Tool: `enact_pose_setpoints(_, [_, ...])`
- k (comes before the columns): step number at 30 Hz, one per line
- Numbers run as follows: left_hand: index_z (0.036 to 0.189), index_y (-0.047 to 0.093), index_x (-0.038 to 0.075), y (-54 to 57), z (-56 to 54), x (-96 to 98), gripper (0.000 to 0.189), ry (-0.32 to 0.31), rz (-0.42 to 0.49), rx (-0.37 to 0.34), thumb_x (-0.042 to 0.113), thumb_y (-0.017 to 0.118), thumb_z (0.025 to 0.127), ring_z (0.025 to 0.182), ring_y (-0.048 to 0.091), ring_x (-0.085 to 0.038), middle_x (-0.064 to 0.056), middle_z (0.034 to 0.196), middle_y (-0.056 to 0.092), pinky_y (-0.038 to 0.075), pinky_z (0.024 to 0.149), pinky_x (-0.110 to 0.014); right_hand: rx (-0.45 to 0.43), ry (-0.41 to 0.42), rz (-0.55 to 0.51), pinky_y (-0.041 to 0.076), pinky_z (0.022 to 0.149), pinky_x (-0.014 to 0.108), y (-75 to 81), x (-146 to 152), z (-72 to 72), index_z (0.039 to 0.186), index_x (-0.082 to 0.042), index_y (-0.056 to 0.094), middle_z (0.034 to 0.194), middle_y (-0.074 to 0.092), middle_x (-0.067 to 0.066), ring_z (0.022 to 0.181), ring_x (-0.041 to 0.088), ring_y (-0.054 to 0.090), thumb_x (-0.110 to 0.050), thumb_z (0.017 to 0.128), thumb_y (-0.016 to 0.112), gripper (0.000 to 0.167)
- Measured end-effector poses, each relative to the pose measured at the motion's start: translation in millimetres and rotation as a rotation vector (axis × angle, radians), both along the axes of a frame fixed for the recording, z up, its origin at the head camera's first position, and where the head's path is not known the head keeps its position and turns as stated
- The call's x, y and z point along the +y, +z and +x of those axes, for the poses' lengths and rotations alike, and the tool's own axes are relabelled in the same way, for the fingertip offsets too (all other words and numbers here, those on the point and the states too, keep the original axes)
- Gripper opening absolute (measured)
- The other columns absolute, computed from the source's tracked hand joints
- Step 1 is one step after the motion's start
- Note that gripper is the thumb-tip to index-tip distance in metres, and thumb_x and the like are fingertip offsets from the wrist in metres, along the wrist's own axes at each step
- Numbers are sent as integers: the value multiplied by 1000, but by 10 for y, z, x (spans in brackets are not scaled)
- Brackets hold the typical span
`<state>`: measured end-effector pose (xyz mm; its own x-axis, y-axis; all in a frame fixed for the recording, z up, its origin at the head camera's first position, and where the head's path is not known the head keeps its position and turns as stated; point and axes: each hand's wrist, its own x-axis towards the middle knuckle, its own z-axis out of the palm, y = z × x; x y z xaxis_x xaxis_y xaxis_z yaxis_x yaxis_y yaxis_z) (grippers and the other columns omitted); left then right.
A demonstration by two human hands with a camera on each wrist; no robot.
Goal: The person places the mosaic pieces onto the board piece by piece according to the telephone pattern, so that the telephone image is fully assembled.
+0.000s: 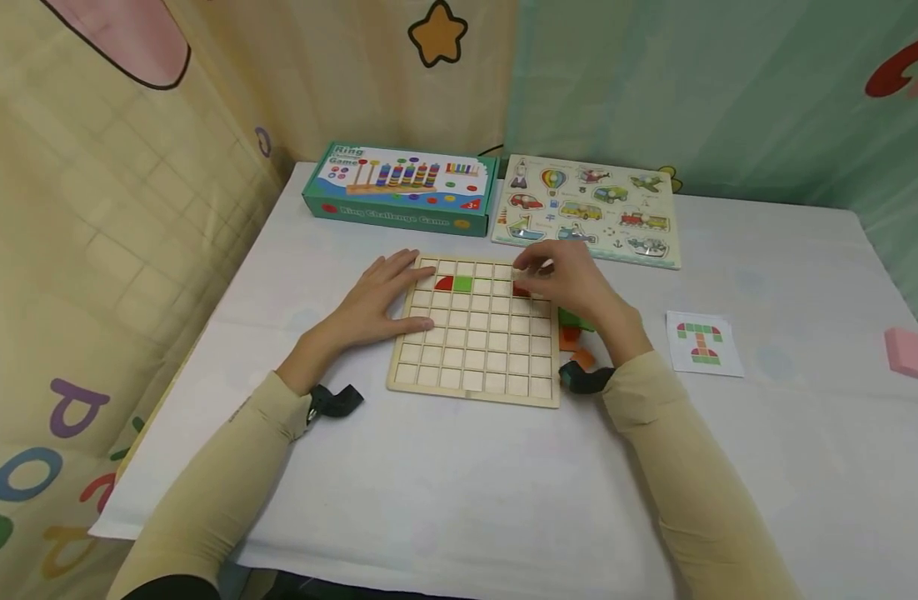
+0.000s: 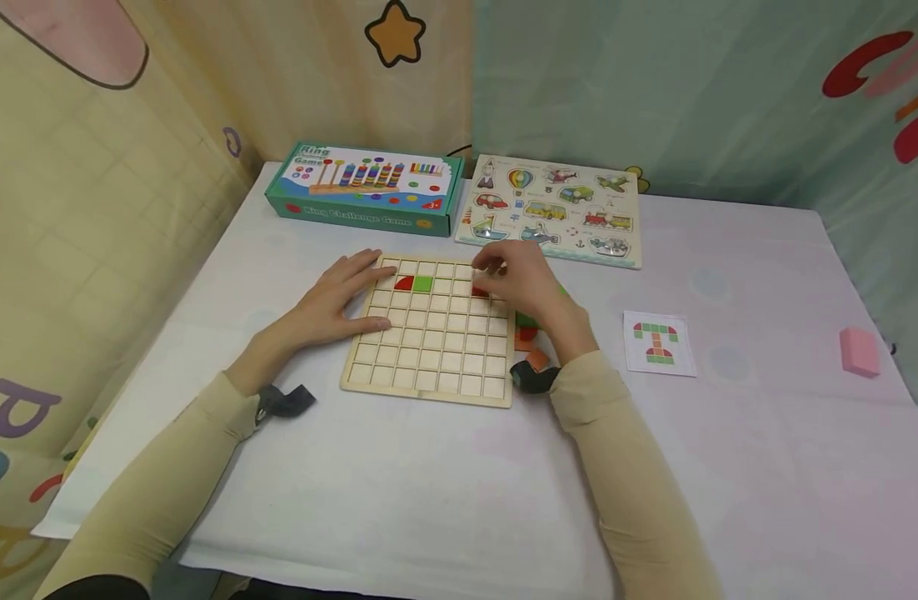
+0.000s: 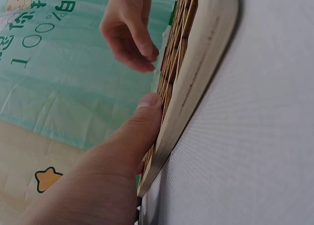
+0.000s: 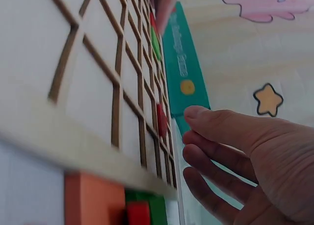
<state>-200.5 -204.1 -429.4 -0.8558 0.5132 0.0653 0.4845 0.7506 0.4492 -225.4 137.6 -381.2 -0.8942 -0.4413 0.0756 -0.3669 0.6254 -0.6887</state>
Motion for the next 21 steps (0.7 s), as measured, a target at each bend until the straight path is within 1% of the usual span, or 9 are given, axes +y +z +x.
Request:
enact_pose_setpoints(5, [161, 44, 23, 6, 3, 2, 85, -2, 2, -2, 56, 77, 90, 165, 9, -28, -11, 176, 22, 2, 135, -49, -21, -133, 16, 59, 97, 49, 28, 474, 27, 116, -3, 76, 112, 75, 16, 103, 30, 69, -16, 97, 77, 23])
enact_pose_setpoints(8, [161, 44, 23, 7, 11, -12, 86, 2, -3, -7, 56, 77, 90, 165, 10, -28, -11, 176, 22, 2, 135, -49, -37, -204, 45, 57, 95, 46, 82, 681, 20, 119, -5, 76, 112, 74, 16, 105, 31, 68, -21, 97, 78, 28])
enact_pose_setpoints(10, [161, 44, 23, 11, 20, -24, 86, 5, -4, -9, 56, 77, 89, 165, 10, -29, -11, 176, 22, 2, 135, -49, -68, -237, 73, 53, 92, 43, 117, 784, 16, 120, -7, 76, 111, 74, 15, 104, 29, 66, -25, 95, 80, 32])
enact_pose_setpoints(11, [162, 44, 24, 12, 23, -30, 86, 6, -4, -9, 57, 77, 90, 165, 10, -29, -11, 176, 22, 2, 135, -50, -90, -244, 98, 50, 89, 41, 129, 826, 15, 120, -8, 76, 110, 74, 14, 104, 28, 65, -27, 94, 81, 33])
enact_pose_setpoints(13, [162, 44, 24, 17, 28, -37, 86, 7, -4, -6, 57, 77, 89, 165, 10, -29, -11, 176, 22, 2, 135, -50, -148, -228, 141, 47, 86, 39, 137, 891, 6, 119, -9, 77, 107, 75, 12, 101, 26, 64, -32, 92, 84, 36])
enact_pose_setpoints(16, [161, 44, 25, 19, 27, -39, 86, 9, 1, -4, 57, 77, 89, 165, 10, -28, -11, 176, 23, 2, 135, -49, -220, -190, 179, 46, 83, 35, 118, 936, -11, 116, -8, 78, 102, 75, 10, 97, 25, 62, -34, 89, 87, 39])
enact_pose_setpoints(18, [162, 44, 25, 18, 22, -34, 86, 7, 4, -3, 56, 78, 89, 165, 10, -28, -11, 175, 23, 2, 135, -49, -240, -175, 187, 48, 81, 34, 93, 948, -20, 114, -7, 77, 100, 74, 9, 94, 24, 61, -32, 87, 89, 39])
enact_pose_setpoints(21, [161, 44, 25, 13, 13, -13, 86, 2, 10, -4, 56, 78, 89, 165, 10, -28, -10, 175, 23, 2, 135, -49, -235, -179, 195, 49, 78, 32, 68, 951, -13, 111, -5, 77, 98, 72, 9, 92, 24, 61, -26, 86, 89, 35])
